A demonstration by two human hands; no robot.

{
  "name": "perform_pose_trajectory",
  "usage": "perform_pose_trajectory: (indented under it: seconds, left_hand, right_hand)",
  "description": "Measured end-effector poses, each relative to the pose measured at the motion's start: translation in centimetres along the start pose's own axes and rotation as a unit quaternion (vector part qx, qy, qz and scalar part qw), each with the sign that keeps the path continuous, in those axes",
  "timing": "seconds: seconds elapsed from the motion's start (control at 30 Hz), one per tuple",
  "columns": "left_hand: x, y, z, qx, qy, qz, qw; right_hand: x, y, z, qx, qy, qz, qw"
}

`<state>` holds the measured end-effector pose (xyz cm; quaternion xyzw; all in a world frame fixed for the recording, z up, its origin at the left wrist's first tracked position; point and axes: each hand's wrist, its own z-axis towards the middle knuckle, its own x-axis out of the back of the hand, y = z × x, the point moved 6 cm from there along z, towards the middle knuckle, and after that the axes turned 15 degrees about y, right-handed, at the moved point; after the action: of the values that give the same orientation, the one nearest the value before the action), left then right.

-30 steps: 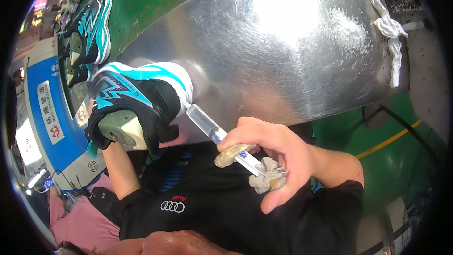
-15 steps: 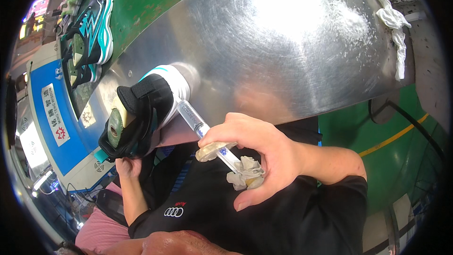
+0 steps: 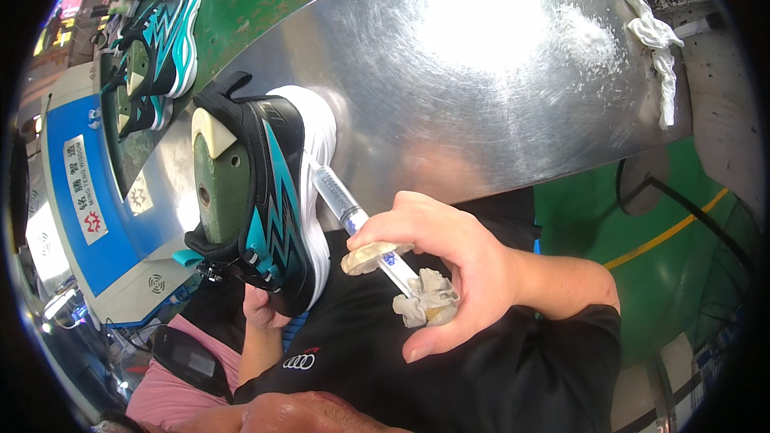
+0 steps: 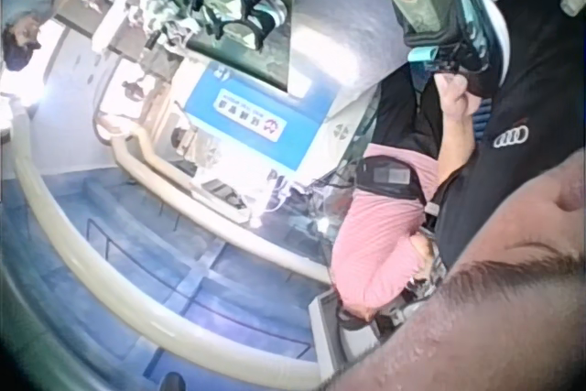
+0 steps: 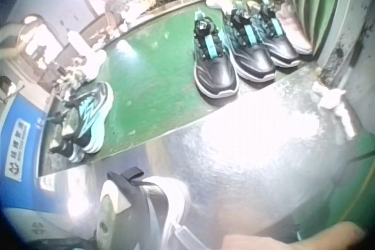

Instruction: The person takes shoes one at a time from a conveyor belt, applies liquid along their sole seams using a syringe, and places the shoes back onto the conveyor belt.

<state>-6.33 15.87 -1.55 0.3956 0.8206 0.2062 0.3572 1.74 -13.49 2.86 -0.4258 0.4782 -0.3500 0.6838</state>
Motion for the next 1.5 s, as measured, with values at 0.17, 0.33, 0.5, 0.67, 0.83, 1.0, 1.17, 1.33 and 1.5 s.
perform_pose_trajectory:
  seconds: [0.17, 0.33, 0.5, 0.67, 0.83, 1.0, 1.17, 1.33, 1.5]
  left_hand:
    - [-0.9, -2.0, -0.4, 0.080, -0.076, -0.049, 0.993]
    - [-2.1, -2.8, -0.3, 0.079, -0.068, -0.028, 0.994]
    - [-3.4, -2.9, -0.2, 0.098, -0.128, -0.025, 0.987]
    - [-4.2, -3.2, -0.1, 0.117, -0.095, -0.021, 0.988]
    - [-5.2, -4.2, -0.1, 0.201, -0.155, -0.033, 0.967]
    - [-7.4, -5.9, 0.0, 0.329, -0.182, -0.090, 0.922]
    - [-10.2, -7.3, 0.8, 0.357, -0.226, -0.092, 0.902]
    - [-14.4, -7.3, 1.4, 0.327, -0.309, -0.097, 0.888]
    - [-17.2, -8.0, 2.9, 0.268, -0.350, -0.101, 0.892]
  right_hand:
    - [-0.9, -1.0, 0.0, 0.002, -0.006, -0.013, 1.000]
    - [-1.7, -1.6, -0.1, -0.004, -0.014, -0.022, 1.000]
    - [-2.2, -2.0, -0.4, -0.028, -0.012, 0.003, 1.000]
    - [-2.6, -3.2, -1.1, -0.070, -0.033, -0.004, 0.997]
    - [-2.5, -4.9, -1.8, -0.104, -0.050, -0.018, 0.993]
    - [-1.9, -7.6, -2.9, -0.116, -0.056, -0.051, 0.990]
    - [-1.5, -10.4, -3.9, -0.120, -0.039, -0.093, 0.988]
    - [-1.3, -12.2, -4.8, -0.085, -0.036, -0.144, 0.985]
    - [-0.7, -13.4, -6.0, -0.052, -0.005, -0.194, 0.980]
